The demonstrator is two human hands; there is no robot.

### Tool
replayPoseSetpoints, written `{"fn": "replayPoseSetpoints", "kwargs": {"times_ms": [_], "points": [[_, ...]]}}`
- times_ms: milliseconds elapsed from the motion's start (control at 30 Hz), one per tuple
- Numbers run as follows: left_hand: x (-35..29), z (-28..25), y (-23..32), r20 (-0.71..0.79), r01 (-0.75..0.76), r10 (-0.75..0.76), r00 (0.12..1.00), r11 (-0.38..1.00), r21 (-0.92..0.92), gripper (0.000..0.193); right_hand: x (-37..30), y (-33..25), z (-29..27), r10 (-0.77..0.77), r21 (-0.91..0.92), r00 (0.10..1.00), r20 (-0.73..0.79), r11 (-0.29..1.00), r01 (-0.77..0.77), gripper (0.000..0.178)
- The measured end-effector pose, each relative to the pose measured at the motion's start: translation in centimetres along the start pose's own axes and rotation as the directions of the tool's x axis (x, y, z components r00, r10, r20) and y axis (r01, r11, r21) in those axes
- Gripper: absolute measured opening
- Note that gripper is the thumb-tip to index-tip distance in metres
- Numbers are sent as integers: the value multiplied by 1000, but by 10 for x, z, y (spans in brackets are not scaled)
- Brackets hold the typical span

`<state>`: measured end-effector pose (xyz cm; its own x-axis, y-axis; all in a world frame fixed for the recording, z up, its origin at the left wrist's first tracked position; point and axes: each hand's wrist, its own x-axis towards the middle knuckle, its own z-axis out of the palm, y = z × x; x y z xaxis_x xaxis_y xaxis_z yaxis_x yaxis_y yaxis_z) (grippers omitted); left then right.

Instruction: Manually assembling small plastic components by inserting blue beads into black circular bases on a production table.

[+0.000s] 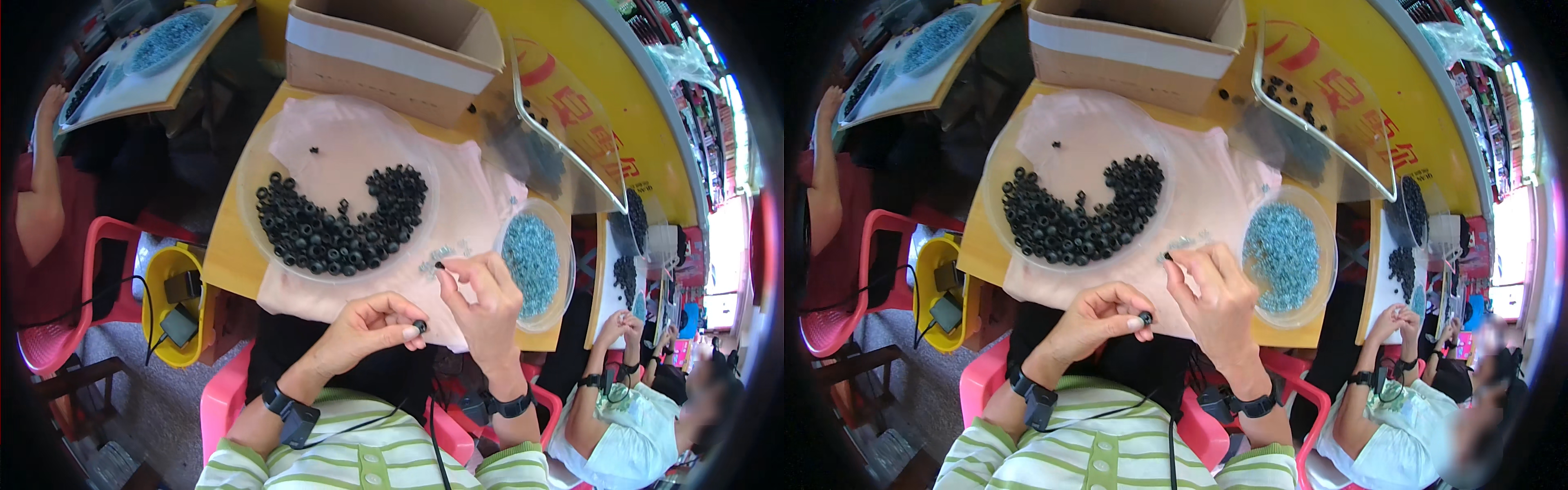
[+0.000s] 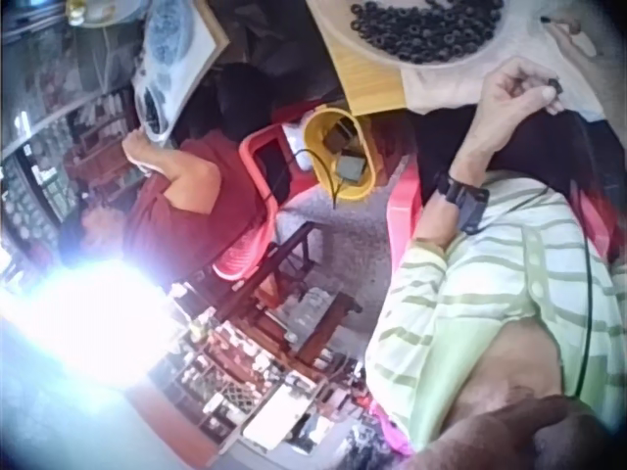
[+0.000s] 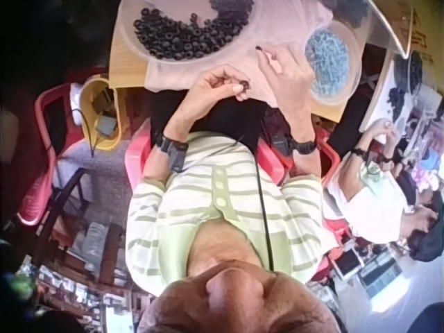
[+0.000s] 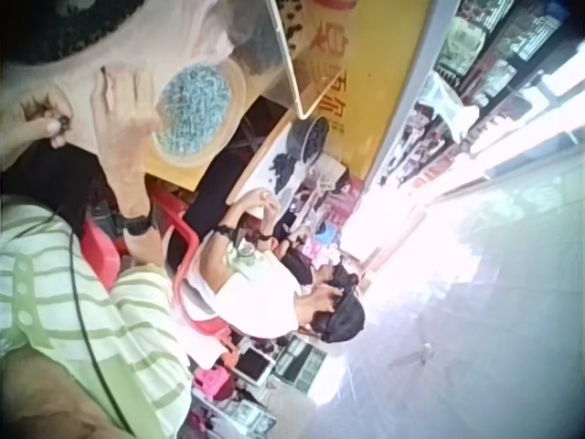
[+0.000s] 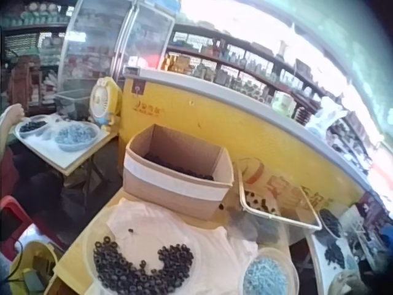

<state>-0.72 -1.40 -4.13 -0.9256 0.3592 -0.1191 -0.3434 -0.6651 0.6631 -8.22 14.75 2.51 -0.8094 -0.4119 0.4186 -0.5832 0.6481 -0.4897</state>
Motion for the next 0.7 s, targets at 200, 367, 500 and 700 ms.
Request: {"fn": "replayPoseSetpoints", "kwargs": {"times_ms": [200,367,500,700], "points": [[2,3,3,-56,-46,50,997,997,64,16,-59,22,5,-95,-259,995,-37,962,82,20],[2,4,2,-75,-58,64,995,995,79,16,-63,21,-5,111,-78,993,-48,990,-115,18],[-1,6,1,-88,-74,80,993,994,77,15,-57,18,-1,137,-20,989,-64,990,-138,14],[-1,12,-1,-154,-50,59,986,997,67,16,-57,18,1,166,-41,986,4,985,-166,9]]}}
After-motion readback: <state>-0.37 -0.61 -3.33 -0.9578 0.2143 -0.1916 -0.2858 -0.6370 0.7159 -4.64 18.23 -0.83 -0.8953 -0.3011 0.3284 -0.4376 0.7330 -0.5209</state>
